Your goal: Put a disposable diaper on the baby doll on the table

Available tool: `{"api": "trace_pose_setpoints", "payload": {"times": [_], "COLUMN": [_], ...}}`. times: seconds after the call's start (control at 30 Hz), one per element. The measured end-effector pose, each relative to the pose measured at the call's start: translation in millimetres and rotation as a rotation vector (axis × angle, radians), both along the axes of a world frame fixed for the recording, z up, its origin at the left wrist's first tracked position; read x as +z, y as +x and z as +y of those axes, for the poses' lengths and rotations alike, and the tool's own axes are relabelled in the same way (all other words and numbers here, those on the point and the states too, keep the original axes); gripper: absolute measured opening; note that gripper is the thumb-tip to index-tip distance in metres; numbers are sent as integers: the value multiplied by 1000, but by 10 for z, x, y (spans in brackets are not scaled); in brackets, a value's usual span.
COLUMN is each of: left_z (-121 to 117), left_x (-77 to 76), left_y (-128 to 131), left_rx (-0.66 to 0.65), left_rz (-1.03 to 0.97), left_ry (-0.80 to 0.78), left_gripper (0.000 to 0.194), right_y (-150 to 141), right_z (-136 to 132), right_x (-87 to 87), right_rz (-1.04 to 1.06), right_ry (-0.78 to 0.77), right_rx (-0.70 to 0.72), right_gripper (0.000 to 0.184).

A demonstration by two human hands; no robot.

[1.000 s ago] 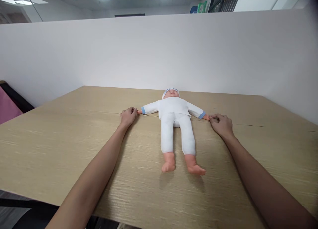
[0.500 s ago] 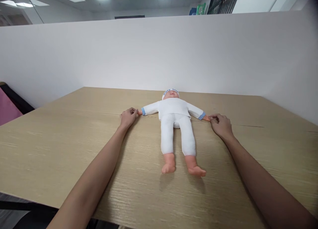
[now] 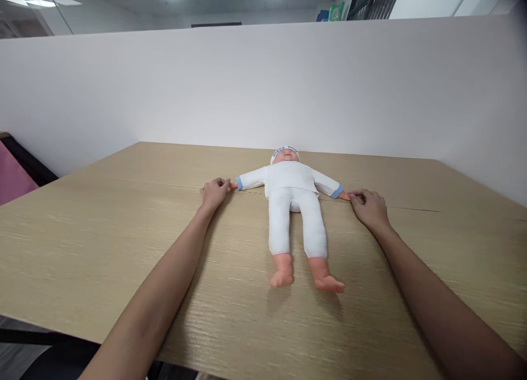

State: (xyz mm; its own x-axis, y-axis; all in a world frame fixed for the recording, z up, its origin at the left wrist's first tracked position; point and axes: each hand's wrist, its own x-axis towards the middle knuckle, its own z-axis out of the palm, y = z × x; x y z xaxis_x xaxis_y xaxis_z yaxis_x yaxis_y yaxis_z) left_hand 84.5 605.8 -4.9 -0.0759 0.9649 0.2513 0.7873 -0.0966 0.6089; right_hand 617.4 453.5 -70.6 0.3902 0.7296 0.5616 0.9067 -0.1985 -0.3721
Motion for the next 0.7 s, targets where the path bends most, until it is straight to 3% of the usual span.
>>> {"api": "trace_pose_setpoints", "payload": {"times": [0.5,0.7], "left_z": [27,-63], "left_x": [-37,-3], "left_y": [4,-16], "left_rx": [-7,-40], "left_rz": [-28,-157], "left_ry": [10,44], "left_gripper": [42,46], "right_y": [-26,-98], "right_z": [-13,-41], "right_x": [7,79], "right_rz": [97,121], "right_ry": [3,50], "right_rx": [1,10], "right_gripper": [34,30]}}
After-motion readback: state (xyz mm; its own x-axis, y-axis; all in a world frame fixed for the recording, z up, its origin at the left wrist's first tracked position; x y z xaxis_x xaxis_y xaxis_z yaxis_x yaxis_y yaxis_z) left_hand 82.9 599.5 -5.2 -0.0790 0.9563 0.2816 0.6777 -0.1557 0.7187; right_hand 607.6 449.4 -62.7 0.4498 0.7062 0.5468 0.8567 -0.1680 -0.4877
